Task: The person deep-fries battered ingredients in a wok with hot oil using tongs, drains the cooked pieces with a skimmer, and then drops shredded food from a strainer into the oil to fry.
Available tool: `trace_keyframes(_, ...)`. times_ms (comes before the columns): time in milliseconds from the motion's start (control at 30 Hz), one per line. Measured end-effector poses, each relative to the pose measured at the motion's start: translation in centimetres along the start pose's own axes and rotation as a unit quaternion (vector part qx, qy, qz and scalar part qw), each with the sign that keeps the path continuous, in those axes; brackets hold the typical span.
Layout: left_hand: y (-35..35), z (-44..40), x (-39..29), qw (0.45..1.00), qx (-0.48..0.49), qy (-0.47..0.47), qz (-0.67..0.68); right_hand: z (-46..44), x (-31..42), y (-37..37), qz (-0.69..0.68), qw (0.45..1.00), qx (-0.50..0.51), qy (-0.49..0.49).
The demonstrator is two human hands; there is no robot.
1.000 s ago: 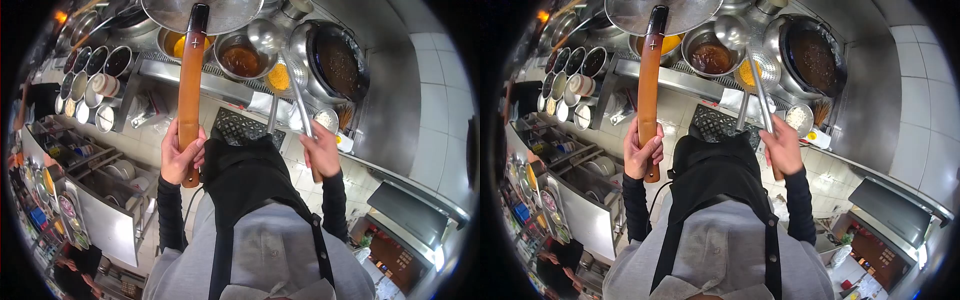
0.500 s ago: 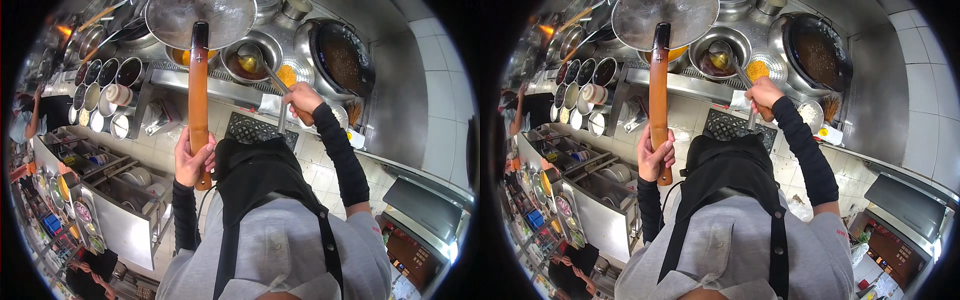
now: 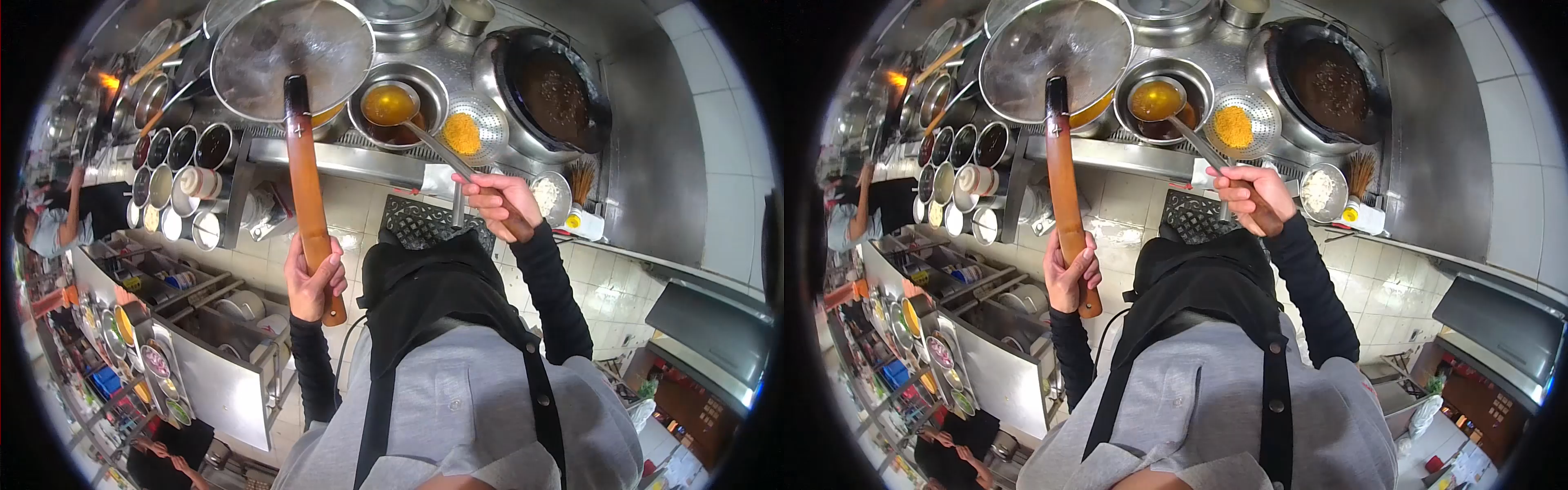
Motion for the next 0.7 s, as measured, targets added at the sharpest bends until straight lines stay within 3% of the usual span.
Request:
trace_keyframes(267, 2.1, -0.5, 2.8, 1.0, 0.003, -0.01, -0.017, 7.8, 2.9, 1.3, -0.057, 0.995, 0.044, -0.073)
trace_keyframes(533, 4.7, -1.7, 9.9, 0.999, 0.019, -0.025, -0.023, 13.6, 11.4, -4.6, -0.004, 0.985, 0.047, -0.163)
trace_keyframes(700, 6.7, -2.8, 15.0, 0.999, 0.035, -0.028, -0.031, 15.4, 20.2, -12.1, 0.235, 0.922, -0.138, -0.274)
Point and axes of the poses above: each hand's wrist, its own z-axis away from the middle knuckle, its own y-axis out of the palm, x = y × z, the point moved 5 cm from there along -z, towards the middle knuckle, and after that the axes turned 2 degrees about -y, right-handed, at the moved point
